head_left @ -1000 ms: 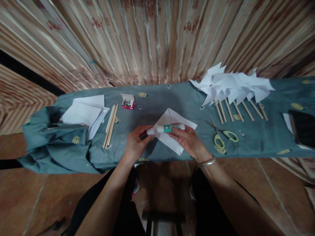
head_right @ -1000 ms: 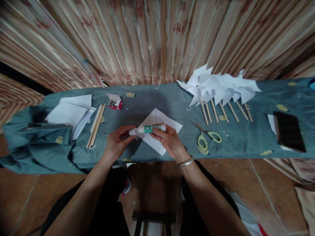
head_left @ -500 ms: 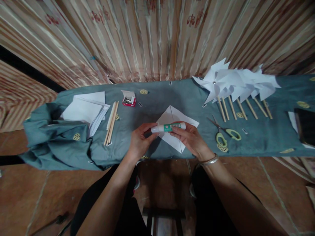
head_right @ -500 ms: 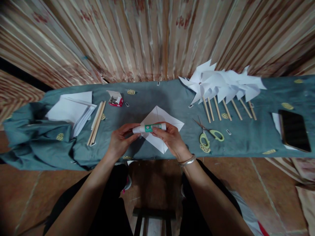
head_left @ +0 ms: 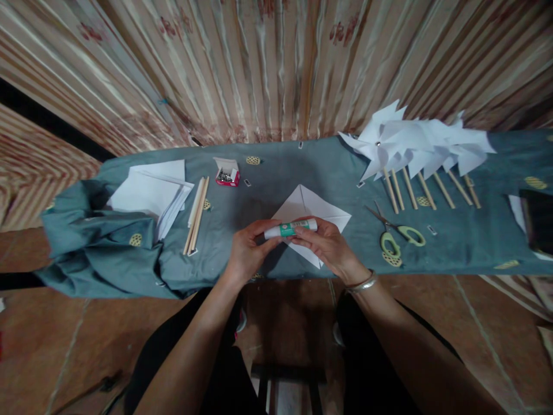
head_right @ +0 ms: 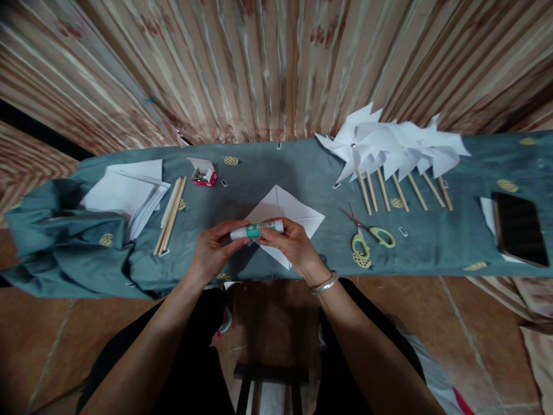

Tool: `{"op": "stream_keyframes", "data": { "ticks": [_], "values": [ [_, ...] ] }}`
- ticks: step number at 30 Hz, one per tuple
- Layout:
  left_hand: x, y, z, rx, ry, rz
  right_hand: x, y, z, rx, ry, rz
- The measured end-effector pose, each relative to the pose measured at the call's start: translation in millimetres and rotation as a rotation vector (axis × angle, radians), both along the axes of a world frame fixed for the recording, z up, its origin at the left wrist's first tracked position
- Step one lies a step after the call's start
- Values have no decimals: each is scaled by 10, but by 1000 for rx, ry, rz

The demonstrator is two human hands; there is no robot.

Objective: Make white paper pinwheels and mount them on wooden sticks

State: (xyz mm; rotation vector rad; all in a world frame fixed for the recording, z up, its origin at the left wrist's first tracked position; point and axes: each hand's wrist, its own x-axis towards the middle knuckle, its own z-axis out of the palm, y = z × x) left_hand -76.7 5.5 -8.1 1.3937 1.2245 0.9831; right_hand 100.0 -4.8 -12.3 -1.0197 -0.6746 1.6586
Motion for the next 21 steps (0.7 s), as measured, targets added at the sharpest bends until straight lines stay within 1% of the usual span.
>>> {"op": "stream_keyframes", "data": {
  "ticks": [3,5,7,9,11,14,17,19,21],
  "values": [
    [-91,38,10,-43,-17,31,45,1,-5,66,-133,-19],
    [-214,89,0,-33,-19,115,142,-12,-6,144,-293,-84],
    [-361,143,-23,26,31,249,271,-44,-14,241,-516,-152],
    [-497,183,-53,83,125,350,392,-96,-32,343,-786,-167],
    [-599,202,-89,94,286,363,477,-161,-56,476,-1015,-121],
    [-692,206,-144,154,480,343,527,-254,-95,652,-1211,-16],
    [-738,206,-163,234,626,297,536,-309,-130,721,-1307,46],
    [-731,195,-130,306,691,264,543,-322,-149,741,-1342,68],
    [-668,157,-71,435,743,225,553,-324,-162,745,-1359,76]
  ]
}}
